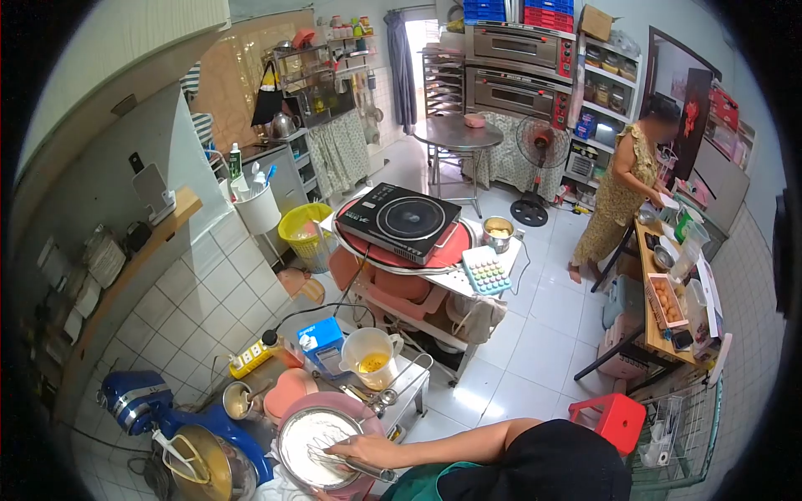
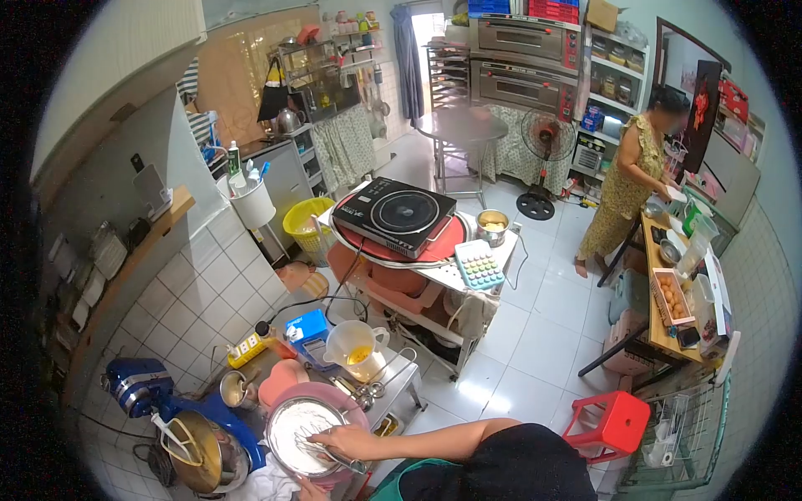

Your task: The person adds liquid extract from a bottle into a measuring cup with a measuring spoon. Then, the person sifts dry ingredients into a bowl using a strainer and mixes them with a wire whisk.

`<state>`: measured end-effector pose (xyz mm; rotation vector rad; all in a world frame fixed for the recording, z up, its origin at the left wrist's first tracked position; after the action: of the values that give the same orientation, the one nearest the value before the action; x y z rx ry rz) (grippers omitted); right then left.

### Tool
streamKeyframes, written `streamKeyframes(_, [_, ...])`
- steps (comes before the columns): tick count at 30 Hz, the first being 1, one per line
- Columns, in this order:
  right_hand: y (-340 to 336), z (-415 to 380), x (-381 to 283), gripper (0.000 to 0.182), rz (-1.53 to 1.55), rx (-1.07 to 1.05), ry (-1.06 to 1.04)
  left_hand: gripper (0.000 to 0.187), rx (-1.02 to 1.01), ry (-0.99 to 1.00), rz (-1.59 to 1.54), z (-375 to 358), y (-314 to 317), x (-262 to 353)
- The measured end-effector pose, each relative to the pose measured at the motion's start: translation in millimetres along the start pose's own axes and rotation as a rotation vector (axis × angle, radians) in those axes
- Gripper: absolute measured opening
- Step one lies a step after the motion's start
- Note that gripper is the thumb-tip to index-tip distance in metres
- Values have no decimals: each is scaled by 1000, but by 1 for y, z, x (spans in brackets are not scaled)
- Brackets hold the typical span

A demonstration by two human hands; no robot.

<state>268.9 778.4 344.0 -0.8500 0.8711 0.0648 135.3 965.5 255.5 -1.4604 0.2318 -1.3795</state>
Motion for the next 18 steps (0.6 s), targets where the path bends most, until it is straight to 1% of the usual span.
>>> streamKeyframes(1, [0, 0, 2, 43, -17, 91, -80, 26, -42, -49, -14, -1, 2, -5])
streamKeyframes(2, [0, -1, 0, 43, -31, 178, -159, 26, -36, -49, -24, -1, 3, -8])
streamKeyframes(4, [-17, 6, -5, 48, -83, -23, -6, 26, -27, -77, -37, -4, 7, -10])
streamKeyframes(5, [-24, 8, -9, 50, -97, -147, 67, 29, -29, -220, -180, -1, 5, 0])
streamKeyframes(6, [-25, 7, -11, 59, -143, -150, 49, 55, -13, -383, -311, 2, 5, 6])
streamKeyframes(7, [-23, 7, -11, 61, -92, -273, 70, 49, 15, -495, -486, -7, 27, -20])
streamKeyframes(8, [-29, 9, -26, 62, -159, -402, 146, 48, 54, -530, -548, 0, -17, 53])
streamKeyframes(9, [-33, 10, -40, 58, -75, -376, 47, 49, -44, -643, -506, 1, -18, 51])
streamKeyframes(10, [-19, 9, -40, 54, -70, -380, 10, 46, -78, -467, -411, -5, 3, 10])
streamKeyframes(11, [-9, 13, -45, 49, -47, -470, 36, 48, -102, -532, -364, -5, 2, 13])
streamKeyframes(12, [5, 14, -42, 46, -66, -462, -57, 52, 2, -495, -506, -12, 22, -8])
streamKeyframes(13, [11, 21, -37, 43, -90, -485, -91, 54, 63, -433, -497, -8, 18, 2])
streamKeyframes(14, [15, 31, -31, 41, -124, -416, -183, 55, 15, -495, -406, -4, 9, 11])
streamKeyframes(15, [6, 39, -28, 40, -184, -344, -177, 56, -17, -547, -451, 1, -2, 26])
streamKeyframes(16, [-4, 43, -25, 39, -245, -316, -179, 57, -56, -591, -500, 4, -7, 35])
streamKeyframes(18, [-31, 42, -38, 39, -288, -307, -81, 59, -32, -611, -511, 0, -4, 34])
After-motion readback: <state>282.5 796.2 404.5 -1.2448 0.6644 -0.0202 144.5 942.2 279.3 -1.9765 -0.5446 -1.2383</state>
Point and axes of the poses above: each hand's wrist, its own z-axis towards the middle knuckle, its own y-axis out of the palm, x = y × z, the point moved 4 cm from there along z, towards the middle knuckle, and after that the axes turned 7 degrees about -y, right-handed, at the moved point
